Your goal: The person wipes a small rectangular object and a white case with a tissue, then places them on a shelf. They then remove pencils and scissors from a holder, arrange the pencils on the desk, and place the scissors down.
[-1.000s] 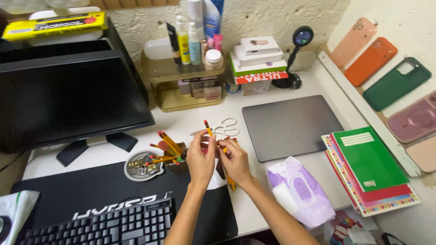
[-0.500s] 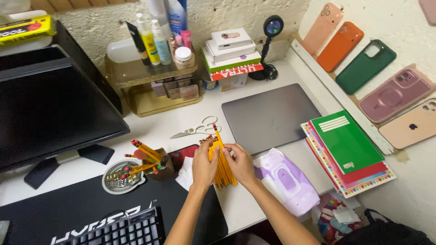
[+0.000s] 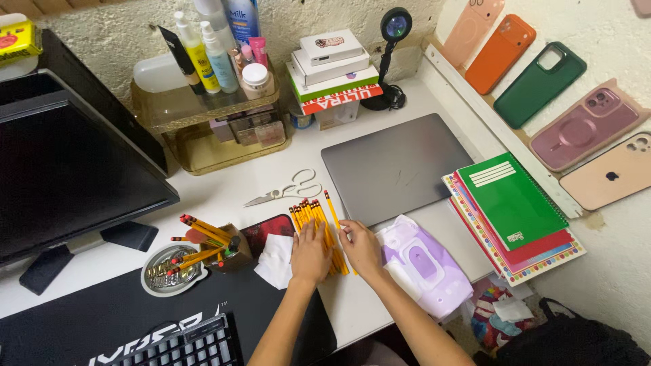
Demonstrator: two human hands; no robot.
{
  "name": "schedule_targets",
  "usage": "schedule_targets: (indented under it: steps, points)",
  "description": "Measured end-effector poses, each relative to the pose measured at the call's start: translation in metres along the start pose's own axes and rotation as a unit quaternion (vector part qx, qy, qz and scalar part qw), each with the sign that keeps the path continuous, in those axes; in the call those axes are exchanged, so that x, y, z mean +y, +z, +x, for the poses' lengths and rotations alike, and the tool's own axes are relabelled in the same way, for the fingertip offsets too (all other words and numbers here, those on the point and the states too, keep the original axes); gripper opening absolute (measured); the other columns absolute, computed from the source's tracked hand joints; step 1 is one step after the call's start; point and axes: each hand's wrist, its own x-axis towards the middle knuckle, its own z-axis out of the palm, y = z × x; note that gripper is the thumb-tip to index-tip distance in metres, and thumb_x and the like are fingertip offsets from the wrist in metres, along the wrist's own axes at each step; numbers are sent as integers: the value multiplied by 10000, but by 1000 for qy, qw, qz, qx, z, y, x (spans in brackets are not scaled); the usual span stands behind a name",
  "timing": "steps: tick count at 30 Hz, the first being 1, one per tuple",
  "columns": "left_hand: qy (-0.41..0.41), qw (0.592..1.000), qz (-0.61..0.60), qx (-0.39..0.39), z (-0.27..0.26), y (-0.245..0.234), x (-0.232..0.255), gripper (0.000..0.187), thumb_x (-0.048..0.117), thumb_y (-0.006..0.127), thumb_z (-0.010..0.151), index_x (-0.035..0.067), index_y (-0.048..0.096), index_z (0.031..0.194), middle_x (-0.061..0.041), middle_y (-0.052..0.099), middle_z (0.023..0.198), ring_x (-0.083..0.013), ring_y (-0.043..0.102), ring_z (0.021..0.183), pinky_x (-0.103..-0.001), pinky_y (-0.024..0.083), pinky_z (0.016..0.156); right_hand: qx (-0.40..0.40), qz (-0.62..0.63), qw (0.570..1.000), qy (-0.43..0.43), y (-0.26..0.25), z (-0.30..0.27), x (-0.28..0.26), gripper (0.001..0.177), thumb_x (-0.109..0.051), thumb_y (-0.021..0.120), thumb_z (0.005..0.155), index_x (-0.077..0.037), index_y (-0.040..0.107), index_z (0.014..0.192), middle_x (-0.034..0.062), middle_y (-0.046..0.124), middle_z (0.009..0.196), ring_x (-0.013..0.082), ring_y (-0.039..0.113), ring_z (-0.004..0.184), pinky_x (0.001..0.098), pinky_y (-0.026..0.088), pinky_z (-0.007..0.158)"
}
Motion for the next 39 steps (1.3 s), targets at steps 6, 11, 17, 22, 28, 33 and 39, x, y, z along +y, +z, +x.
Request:
schedule_targets:
  steps: [6, 11, 17, 22, 28, 33, 39]
  points:
    - [4, 997, 47, -58, 1, 17, -2, 816, 463, 683, 890, 153, 329, 1557, -142, 230, 1653, -333, 208, 1532, -536, 170, 1223, 10, -21, 999, -32, 12, 0, 18, 243, -221, 706, 903, -82, 750, 1098, 107, 771, 956, 306, 730, 871, 416, 565, 770]
    - [-10, 993, 58, -99, 2, 23, -3, 824, 462, 660, 903, 169, 291, 1578, -134, 199, 1667, -334, 177, 1541, -559, 164, 1220, 2, -26, 1000, -6, 22, 4, 25, 194, -167, 704, 878, -51, 753, 1026, 129, 760, 965, 310, 737, 865, 419, 574, 772]
    - [-6, 991, 72, -110, 5, 26, -5, 764, 374, 615, 938, 154, 286, 1591, -137, 188, 1682, -347, 169, 1547, -576, 200, 1205, -7, -49, 999, 13, 31, 12, 26, 145, -161, 711, 882, -51, 753, 966, 136, 727, 918, 332, 723, 814, 440, 565, 744]
    - [-8, 989, 77, -130, 5, 27, -1, 802, 400, 615, 936, 138, 243, 1597, -164, 157, 1675, -363, 146, 1544, -555, 199, 1209, 0, -79, 997, 26, 37, 13, 21, 150, -197, 693, 903, -94, 763, 986, 117, 706, 989, 354, 703, 808, 455, 562, 749]
    - [-4, 989, 84, -125, 5, 29, -3, 791, 385, 607, 940, 138, 247, 1600, -164, 166, 1678, -356, 154, 1546, -569, 183, 1212, -26, -127, 991, 18, 33, 12, 16, 205, -257, 610, 959, -173, 777, 1044, 73, 703, 994, 350, 699, 837, 482, 551, 762]
    - [-8, 988, 99, -118, 6, 32, -5, 753, 341, 600, 934, 134, 282, 1585, -150, 197, 1671, -340, 179, 1542, -604, 129, 1216, -37, -153, 988, 8, 33, 11, 17, 223, -255, 591, 974, -196, 771, 1092, 73, 691, 1019, 353, 697, 836, 495, 547, 764]
    - [-24, 990, 74, -117, 3, 19, -2, 809, 464, 643, 919, 148, 288, 1574, -167, 224, 1646, -366, 203, 1517, -607, 128, 1207, -43, -138, 989, -9, 30, 11, 17, 239, -245, 603, 957, -173, 755, 1126, 83, 693, 1024, 344, 699, 870, 480, 555, 770]
